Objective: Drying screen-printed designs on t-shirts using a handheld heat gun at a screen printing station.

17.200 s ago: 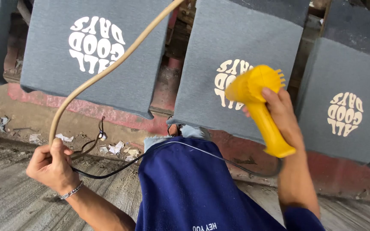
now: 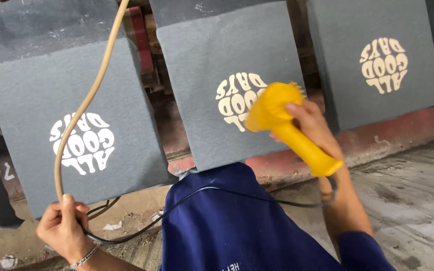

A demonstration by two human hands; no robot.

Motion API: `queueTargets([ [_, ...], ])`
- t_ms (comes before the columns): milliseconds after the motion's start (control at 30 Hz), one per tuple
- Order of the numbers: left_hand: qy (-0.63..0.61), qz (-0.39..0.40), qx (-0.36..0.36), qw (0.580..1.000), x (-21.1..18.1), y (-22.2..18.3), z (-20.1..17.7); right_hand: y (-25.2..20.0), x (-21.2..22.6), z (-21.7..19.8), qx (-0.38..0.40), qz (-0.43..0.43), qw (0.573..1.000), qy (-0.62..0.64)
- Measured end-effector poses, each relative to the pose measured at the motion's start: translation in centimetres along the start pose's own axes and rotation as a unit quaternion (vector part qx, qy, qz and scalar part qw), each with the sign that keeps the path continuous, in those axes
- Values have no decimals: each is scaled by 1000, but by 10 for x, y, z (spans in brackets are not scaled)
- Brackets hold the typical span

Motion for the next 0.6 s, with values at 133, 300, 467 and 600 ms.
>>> queueTargets([
  [133, 15, -2, 6, 1000, -9, 0, 3, 23, 47, 54, 98, -136, 986, 19],
  [300, -25, 16, -21, 999, 0, -9, -14, 30, 46, 59, 50, -100, 994, -21],
  [467, -13, -7, -43, 999, 20, -25, -28, -12, 7, 42, 69, -18, 997, -28],
  [600, -15, -27, -48, 998, 25, -31, -25, -4, -19, -15, 21, -63, 997, -30],
])
Point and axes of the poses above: each hand's wrist, its own y-axis towards the middle knuckle, its own z-axis out of the palm, x = y × z, the point moved 9 cm from there along y, towards the middle knuckle, and after that the axes turned 6 degrees about x, right-handed, at the moved point
